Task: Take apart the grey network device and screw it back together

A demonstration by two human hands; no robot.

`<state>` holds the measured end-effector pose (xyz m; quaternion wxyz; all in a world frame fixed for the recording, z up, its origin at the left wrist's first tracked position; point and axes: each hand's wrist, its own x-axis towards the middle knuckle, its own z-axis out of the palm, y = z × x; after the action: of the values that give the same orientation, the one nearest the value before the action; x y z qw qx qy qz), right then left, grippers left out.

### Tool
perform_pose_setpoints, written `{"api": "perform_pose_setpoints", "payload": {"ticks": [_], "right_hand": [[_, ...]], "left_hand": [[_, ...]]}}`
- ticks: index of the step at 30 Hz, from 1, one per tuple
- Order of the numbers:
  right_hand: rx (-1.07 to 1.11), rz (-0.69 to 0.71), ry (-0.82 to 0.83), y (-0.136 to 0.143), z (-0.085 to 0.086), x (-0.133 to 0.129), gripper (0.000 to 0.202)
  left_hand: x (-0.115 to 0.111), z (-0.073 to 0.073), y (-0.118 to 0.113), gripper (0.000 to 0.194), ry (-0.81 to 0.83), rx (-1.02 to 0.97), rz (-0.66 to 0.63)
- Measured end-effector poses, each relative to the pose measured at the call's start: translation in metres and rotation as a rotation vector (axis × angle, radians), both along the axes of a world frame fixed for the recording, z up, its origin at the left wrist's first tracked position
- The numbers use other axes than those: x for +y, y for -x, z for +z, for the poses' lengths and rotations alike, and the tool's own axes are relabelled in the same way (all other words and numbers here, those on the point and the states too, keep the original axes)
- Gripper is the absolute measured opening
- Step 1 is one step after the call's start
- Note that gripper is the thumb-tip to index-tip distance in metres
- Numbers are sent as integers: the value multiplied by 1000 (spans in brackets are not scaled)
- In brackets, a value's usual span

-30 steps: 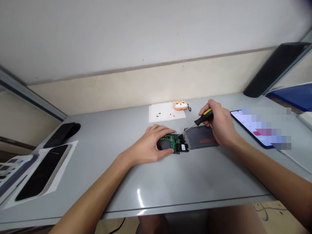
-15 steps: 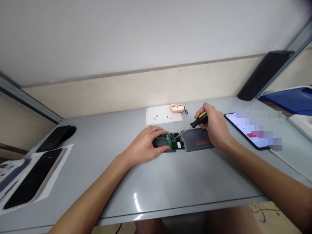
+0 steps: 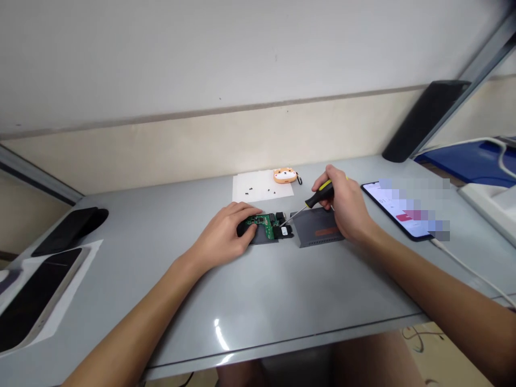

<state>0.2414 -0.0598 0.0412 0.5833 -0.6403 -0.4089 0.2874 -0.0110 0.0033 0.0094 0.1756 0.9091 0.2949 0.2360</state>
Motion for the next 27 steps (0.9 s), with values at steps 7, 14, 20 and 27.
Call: {"api": "perform_pose_setpoints", "payload": {"ticks": [7, 14, 20, 27], "right_hand": [[-22, -6, -36, -1, -4, 2, 54], [-28, -10, -81, -3, -6, 2, 57], [-30, -10, -77, -4, -7, 3, 56], [-15, -31, -89, -4, -7, 3, 53]], "left_hand": [[-5, 6, 1, 36, -30, 44, 47], [-18, 3, -11, 59, -34, 53, -8], [-19, -2, -15, 52, -30, 72, 2], [-22, 4, -17, 45, 30, 22, 8]]}}
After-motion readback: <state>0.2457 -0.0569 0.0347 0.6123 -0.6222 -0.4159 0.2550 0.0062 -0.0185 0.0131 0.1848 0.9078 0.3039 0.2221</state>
